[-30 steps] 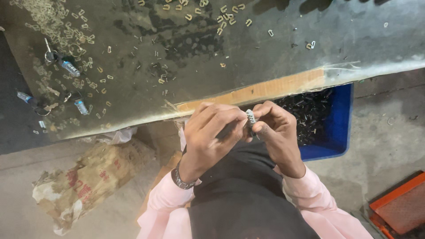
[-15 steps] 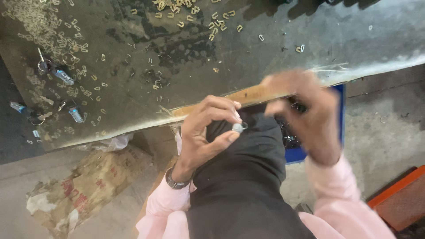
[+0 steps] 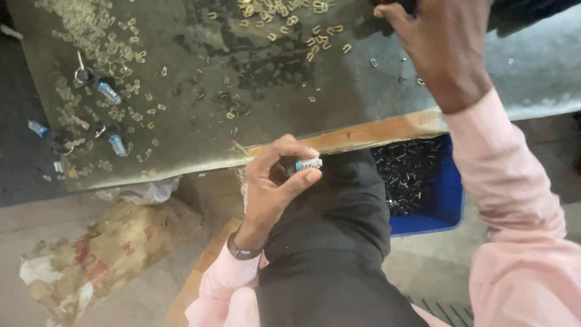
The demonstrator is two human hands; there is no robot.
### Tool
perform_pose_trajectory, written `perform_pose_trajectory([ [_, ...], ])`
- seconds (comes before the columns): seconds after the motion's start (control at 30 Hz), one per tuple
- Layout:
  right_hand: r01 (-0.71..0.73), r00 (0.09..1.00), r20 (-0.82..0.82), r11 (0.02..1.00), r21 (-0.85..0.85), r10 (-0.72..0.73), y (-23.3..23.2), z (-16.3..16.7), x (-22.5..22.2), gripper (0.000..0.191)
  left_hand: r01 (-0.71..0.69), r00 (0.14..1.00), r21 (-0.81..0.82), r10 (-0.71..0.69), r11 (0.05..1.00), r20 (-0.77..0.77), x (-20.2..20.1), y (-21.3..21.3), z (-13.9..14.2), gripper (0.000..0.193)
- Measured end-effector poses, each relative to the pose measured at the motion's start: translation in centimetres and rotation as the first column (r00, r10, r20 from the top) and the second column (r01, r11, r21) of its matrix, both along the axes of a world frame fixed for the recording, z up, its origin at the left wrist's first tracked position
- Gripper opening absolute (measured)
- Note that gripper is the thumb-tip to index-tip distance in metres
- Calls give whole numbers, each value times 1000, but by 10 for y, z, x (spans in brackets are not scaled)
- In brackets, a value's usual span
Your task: The person sits at a workbench assembling padlocks by hand. They pick up a lock body, insert small internal components into it, fit a cylinder part into the body, and place the finished lock onto a growing pile of assembled locks on the bench.
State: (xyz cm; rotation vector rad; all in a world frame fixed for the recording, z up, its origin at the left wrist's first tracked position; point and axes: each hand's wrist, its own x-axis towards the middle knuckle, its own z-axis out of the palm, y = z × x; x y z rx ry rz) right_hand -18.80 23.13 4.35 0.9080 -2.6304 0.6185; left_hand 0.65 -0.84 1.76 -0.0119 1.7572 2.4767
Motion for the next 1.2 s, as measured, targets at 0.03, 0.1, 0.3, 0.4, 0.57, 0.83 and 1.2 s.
perform_pose_trajectory([
  [0.03, -30, 999, 41, 997, -71, 33, 1, 4, 4, 14, 4, 995, 58, -9, 998, 96, 1, -3, 3, 22],
  [0.1, -93, 964, 200, 929, -359, 174, 7, 13, 23, 21, -4, 972, 282, -62, 960, 225, -1, -8, 7, 27],
  [0.3, 322, 657, 524, 426, -845, 542, -11, -3, 124, 30, -54, 913, 583, -196, 811, 357, -5, -7, 6, 42],
  [0.4, 423, 724, 516, 296, -857, 458, -26, -26, 161, 42, -5, 917, 566, -223, 824, 332, -2, -6, -2, 44],
  [0.57, 523, 756, 516, 102, -846, 403, -42, -47, 190, 47, 18, 914, 573, -246, 819, 323, 8, -2, -13, 27],
  [0.83, 574, 759, 609, 207, -792, 228, -52, -49, 201, 35, 32, 986, -84, -17, 996, 164, 10, 20, -1, 10],
  [1.2, 668, 468, 883, 636, -387, 45, -36, -32, 200, 31, -240, 712, -768, -430, 594, -555, -3, 15, 4, 21],
])
